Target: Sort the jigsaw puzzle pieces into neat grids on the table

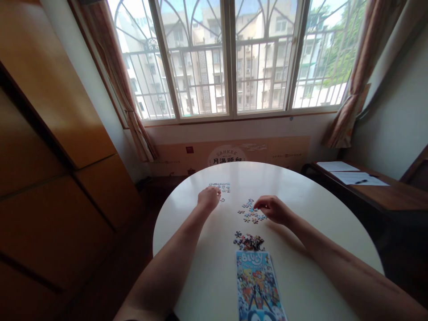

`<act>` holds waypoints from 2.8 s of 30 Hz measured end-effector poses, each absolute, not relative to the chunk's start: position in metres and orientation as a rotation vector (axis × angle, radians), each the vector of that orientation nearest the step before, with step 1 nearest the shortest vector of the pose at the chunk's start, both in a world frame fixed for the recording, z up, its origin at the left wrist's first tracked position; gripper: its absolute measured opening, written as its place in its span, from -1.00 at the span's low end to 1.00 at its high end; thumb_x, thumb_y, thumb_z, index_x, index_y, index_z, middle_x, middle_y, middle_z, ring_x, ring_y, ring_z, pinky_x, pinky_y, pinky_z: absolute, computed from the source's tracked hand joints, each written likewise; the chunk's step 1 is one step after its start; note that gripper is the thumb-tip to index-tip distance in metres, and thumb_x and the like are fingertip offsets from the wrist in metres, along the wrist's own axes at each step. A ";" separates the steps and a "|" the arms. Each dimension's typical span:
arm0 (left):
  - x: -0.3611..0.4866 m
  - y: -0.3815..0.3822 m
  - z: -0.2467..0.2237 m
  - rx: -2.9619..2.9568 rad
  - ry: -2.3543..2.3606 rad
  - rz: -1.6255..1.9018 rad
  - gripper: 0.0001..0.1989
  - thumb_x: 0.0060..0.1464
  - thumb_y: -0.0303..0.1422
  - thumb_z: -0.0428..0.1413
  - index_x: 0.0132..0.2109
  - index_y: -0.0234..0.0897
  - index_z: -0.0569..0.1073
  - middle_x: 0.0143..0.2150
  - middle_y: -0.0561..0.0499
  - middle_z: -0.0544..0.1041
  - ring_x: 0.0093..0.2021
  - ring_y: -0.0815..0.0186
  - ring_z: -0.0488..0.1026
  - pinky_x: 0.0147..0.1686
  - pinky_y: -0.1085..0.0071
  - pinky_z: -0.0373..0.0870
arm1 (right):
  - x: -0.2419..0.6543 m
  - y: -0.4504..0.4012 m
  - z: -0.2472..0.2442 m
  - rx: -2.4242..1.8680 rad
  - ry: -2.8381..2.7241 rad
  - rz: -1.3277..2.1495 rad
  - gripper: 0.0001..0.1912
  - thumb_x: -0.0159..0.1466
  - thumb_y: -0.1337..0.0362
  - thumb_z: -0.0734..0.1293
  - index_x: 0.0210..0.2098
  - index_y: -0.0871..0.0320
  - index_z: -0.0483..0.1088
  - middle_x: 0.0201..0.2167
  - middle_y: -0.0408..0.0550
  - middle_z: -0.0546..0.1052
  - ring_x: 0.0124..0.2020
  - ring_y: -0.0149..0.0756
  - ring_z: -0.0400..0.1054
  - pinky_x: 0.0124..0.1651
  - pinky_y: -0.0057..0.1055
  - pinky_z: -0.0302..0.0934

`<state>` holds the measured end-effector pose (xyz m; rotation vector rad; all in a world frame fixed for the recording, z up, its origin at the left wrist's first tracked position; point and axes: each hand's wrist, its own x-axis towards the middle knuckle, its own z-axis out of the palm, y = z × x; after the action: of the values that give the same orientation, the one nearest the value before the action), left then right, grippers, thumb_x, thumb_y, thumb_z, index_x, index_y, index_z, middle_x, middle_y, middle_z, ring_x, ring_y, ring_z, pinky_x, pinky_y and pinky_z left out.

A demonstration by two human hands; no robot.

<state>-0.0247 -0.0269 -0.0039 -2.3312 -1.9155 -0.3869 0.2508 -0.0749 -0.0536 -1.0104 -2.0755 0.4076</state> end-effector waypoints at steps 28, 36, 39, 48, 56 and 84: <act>-0.045 -0.027 0.012 -2.430 -1.990 -0.037 -0.53 0.19 -0.42 -0.03 0.21 -0.01 0.42 0.19 0.04 0.47 0.15 0.17 0.41 0.05 0.31 0.39 | 0.249 -0.077 -0.051 -1.018 -2.110 0.400 -0.71 0.12 0.50 0.21 -0.39 0.14 0.56 -0.43 -0.09 0.57 -0.42 -0.34 0.40 -0.31 -0.43 0.24; -0.039 -0.030 0.008 -2.560 -1.953 0.321 -0.35 0.09 -0.46 0.02 0.33 0.01 0.24 0.28 -0.03 0.36 0.20 0.11 0.37 0.04 0.28 0.39 | 0.252 -0.076 -0.052 -1.018 -2.109 0.403 -0.70 0.11 0.50 0.22 -0.39 0.13 0.57 -0.43 -0.09 0.57 -0.41 -0.33 0.41 -0.32 -0.43 0.25; -0.038 -0.028 0.005 -2.571 -1.960 0.345 -0.38 0.08 -0.44 0.04 0.31 -0.06 0.27 0.26 -0.07 0.39 0.18 0.10 0.39 0.04 0.30 0.39 | 0.251 -0.075 -0.052 -1.019 -2.107 0.400 -0.70 0.11 0.51 0.22 -0.39 0.13 0.57 -0.43 -0.09 0.57 -0.41 -0.33 0.41 -0.32 -0.44 0.25; -0.032 -0.028 -0.002 -2.545 -1.979 0.235 -0.52 0.25 -0.35 -0.11 0.29 -0.16 0.29 0.23 -0.16 0.41 0.18 0.12 0.39 0.09 0.27 0.34 | 0.251 -0.076 -0.050 -1.010 -2.111 0.405 -0.70 0.11 0.51 0.22 -0.39 0.14 0.57 -0.42 -0.08 0.57 -0.41 -0.34 0.41 -0.31 -0.44 0.25; -0.033 -0.027 -0.003 -2.544 -2.013 0.202 -0.51 0.24 -0.36 -0.12 0.28 -0.17 0.31 0.25 -0.13 0.39 0.18 0.12 0.39 0.09 0.28 0.34 | 0.252 -0.075 -0.051 -1.025 -2.100 0.395 -0.70 0.11 0.49 0.22 -0.39 0.13 0.58 -0.42 -0.08 0.57 -0.42 -0.34 0.40 -0.31 -0.43 0.26; -0.040 -0.012 -0.014 -2.448 -2.065 0.135 -0.43 0.16 -0.36 -0.03 0.31 0.04 0.26 0.24 -0.04 0.41 0.14 0.10 0.43 0.03 0.27 0.39 | 0.252 -0.075 -0.052 -1.024 -2.105 0.399 -0.69 0.10 0.51 0.22 -0.39 0.12 0.58 -0.43 -0.10 0.57 -0.43 -0.34 0.41 -0.31 -0.43 0.26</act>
<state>-0.0403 -0.0115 -0.0143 -2.4478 -2.0648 0.1352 0.2520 -0.0746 -0.0522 -1.0244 -2.1055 0.3992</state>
